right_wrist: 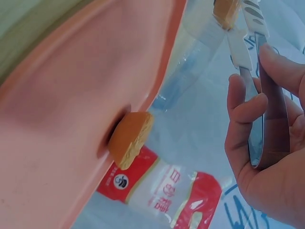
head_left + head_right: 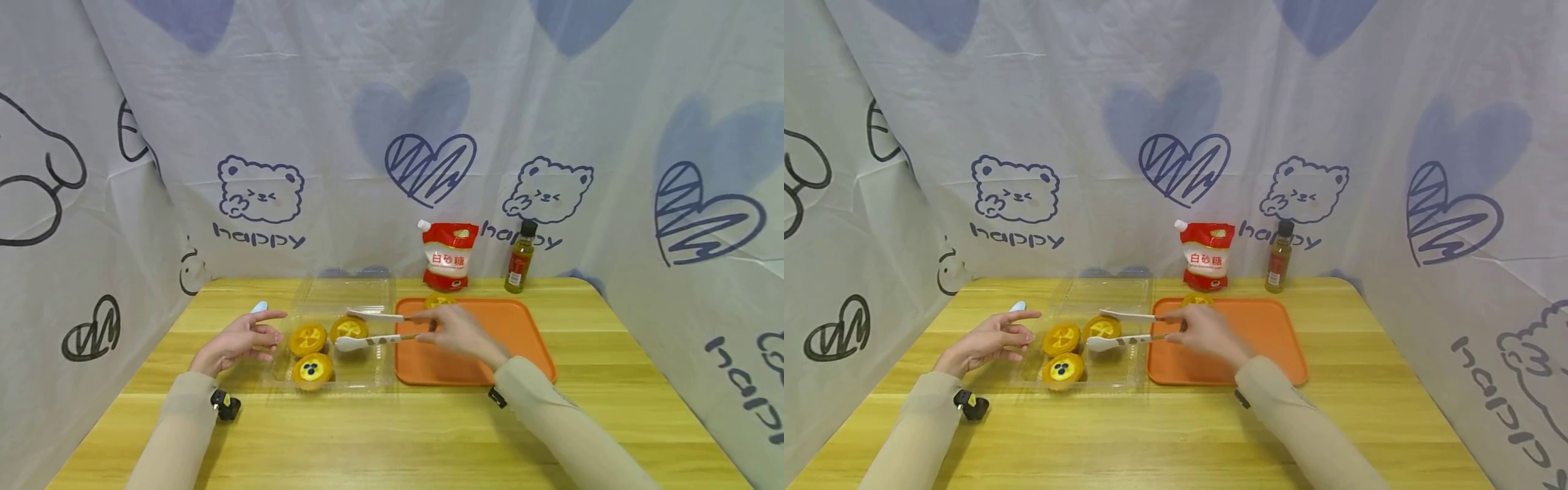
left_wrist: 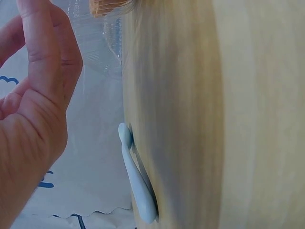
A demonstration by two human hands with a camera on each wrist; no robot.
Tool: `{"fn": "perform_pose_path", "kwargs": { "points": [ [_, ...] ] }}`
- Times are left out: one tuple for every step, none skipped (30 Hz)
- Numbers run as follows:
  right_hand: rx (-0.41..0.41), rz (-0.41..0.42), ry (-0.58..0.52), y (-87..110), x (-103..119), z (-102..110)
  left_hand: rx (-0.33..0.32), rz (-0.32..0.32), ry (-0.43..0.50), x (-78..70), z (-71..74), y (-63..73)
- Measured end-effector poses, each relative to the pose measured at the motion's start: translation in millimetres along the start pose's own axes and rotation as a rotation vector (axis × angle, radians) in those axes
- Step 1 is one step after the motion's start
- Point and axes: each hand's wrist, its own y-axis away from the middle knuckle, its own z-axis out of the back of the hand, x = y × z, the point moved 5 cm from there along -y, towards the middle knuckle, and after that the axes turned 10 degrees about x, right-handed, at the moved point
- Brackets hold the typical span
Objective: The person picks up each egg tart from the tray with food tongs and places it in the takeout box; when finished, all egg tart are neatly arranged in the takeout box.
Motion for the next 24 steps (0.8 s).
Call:
{"fn": "perform_pose_path", "kwargs": {
  "points": [
    [-0.003,0.004,0.018,-1.4,2,-1,0.001,-0.002,0.0,0.2,0.0,-0.1],
    [-0.005,0.004,0.034,-2.6,4,-2,0.001,-0.001,0.001,0.6,0.2,-0.2],
    [-0.007,0.003,0.047,-3.8,6,-2,0.0,-0.001,0.002,1.0,0.4,-0.4],
    [-0.007,0.003,0.059,-4.6,8,-3,0.0,-0.001,0.001,1.3,0.6,-0.6],
    [-0.004,-0.001,0.067,-5.5,9,-4,0.001,-0.002,0.0,1.6,0.9,-0.8],
    [-0.004,0.004,0.075,-6.1,10,-4,0.001,-0.002,-0.001,1.9,1.0,-1.0],
    [-0.004,0.007,0.084,-6.7,11,-5,0.0,-0.001,0.0,2.1,1.0,-1.2],
    [0.0,0.006,0.086,-7.3,11,-5,-0.001,0.001,0.001,2.4,1.3,-1.3],
    [0.001,0.01,0.088,-8.0,12,-6,-0.001,0.0,0.0,2.5,1.3,-1.4],
    [0.002,0.012,0.093,-8.5,12,-7,-0.002,0.001,-0.002,2.4,1.4,-1.6],
    [0.003,0.014,0.094,-8.9,13,-7,-0.002,0.001,-0.002,2.3,1.4,-1.7],
    [0.003,0.016,0.094,-9.3,13,-7,-0.004,0.003,-0.003,2.1,1.4,-1.9],
    [0.005,0.018,0.094,-9.7,13,-7,-0.004,0.004,-0.003,2.0,1.3,-1.9],
    [0.006,0.019,0.095,-10.0,14,-8,-0.003,0.004,-0.004,1.8,1.2,-1.9],
    [0.006,0.019,0.097,-10.2,14,-7,-0.004,0.005,-0.005,1.7,1.2,-2.0],
    [0.006,0.02,0.102,-10.4,14,-7,-0.005,0.006,-0.005,1.6,1.1,-2.0],
    [0.008,0.021,0.101,-10.5,15,-7,-0.006,0.007,-0.004,1.6,1.1,-2.0],
    [0.01,0.021,0.1,-10.4,15,-6,-0.005,0.006,-0.006,1.6,1.1,-2.1],
    [0.015,0.02,0.096,-10.3,15,-6,-0.004,0.005,-0.007,1.7,1.1,-2.1],
    [0.02,0.018,0.091,-9.9,15,-5,-0.003,0.004,-0.009,1.7,1.2,-2.1],
    [0.027,0.015,0.084,-9.4,15,-4,-0.002,0.003,-0.01,1.6,1.4,-2.0],
    [0.034,0.011,0.075,-8.8,14,-3,-0.004,0.005,-0.009,1.5,1.5,-1.8],
    [0.04,0.005,0.066,-8.0,14,-3,-0.005,0.006,-0.008,1.4,1.5,-1.6],
    [0.046,-0.001,0.063,-7.3,14,-2,-0.004,0.007,-0.008,1.1,1.6,-1.5]
  ]
}}
